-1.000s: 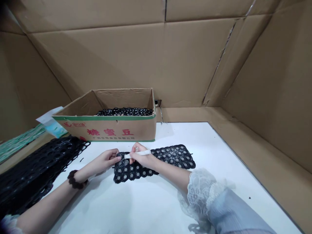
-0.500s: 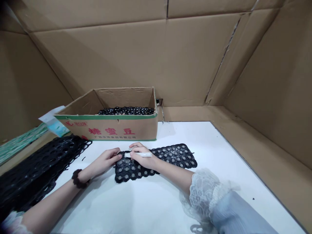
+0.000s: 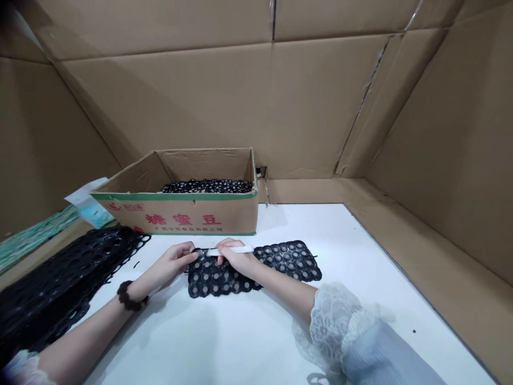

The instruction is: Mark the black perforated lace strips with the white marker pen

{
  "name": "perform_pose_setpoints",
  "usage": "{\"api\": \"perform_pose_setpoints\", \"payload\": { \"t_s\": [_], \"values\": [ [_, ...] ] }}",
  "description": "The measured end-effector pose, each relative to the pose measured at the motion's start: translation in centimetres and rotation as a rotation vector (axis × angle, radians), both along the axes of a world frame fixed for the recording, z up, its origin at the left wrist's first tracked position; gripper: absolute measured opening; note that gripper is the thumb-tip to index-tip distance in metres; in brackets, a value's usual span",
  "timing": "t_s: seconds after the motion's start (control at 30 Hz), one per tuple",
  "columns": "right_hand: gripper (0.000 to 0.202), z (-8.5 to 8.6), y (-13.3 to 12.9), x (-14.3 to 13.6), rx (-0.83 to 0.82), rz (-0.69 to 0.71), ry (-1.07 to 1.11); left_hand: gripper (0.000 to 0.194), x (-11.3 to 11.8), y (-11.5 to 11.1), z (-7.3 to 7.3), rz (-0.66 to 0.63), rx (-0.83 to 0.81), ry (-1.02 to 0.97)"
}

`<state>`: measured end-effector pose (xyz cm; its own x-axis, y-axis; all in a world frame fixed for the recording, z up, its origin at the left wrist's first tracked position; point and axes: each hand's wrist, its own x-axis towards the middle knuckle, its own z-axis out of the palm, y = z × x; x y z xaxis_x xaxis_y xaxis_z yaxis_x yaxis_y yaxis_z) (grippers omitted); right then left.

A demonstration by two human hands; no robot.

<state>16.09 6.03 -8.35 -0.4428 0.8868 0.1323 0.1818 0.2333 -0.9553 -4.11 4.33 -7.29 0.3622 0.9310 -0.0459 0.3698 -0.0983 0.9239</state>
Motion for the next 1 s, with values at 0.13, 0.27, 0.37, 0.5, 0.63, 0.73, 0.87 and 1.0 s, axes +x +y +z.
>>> {"api": "perform_pose_setpoints", "payload": {
  "t_s": [0.13, 0.27, 0.37, 0.5, 0.63, 0.73, 0.87, 1.0],
  "values": [
    [0.034, 0.5, -0.3, 0.1, -0.022, 0.020, 0.004, 0.027, 0.0, 0.4, -0.2, -0.009, -0.096, -0.114],
    [0.033, 0.4, -0.5, -0.2, -0.006, 0.023, -0.023, 0.027, 0.1, 0.3, -0.3, -0.008, -0.088, -0.123],
    [0.035, -0.1, -0.6, -0.4, 0.030, 0.013, -0.073, 0.028, 0.3, -0.2, -0.2, 0.016, 0.003, -0.029],
    [0.034, -0.4, -1.0, -0.8, 0.153, 0.017, -0.197, 0.023, 1.2, -1.7, 0.3, 0.069, 0.329, 0.304],
    [0.029, -0.3, -1.0, -1.0, 0.164, -0.016, -0.189, 0.020, 1.3, -2.1, 0.7, 0.088, 0.433, 0.436],
    [0.035, 0.0, -0.6, -0.7, 0.075, -0.019, -0.098, 0.024, 0.8, -1.2, 0.4, 0.123, 0.246, 0.240],
    [0.033, 0.5, -0.5, -0.4, 0.050, 0.014, -0.077, 0.028, 0.3, -0.2, -0.4, 0.092, -0.032, -0.044],
    [0.031, 0.4, -0.7, -0.5, 0.052, -0.006, -0.067, 0.027, 0.2, -0.4, -0.3, 0.016, -0.110, -0.078]
  ]
}}
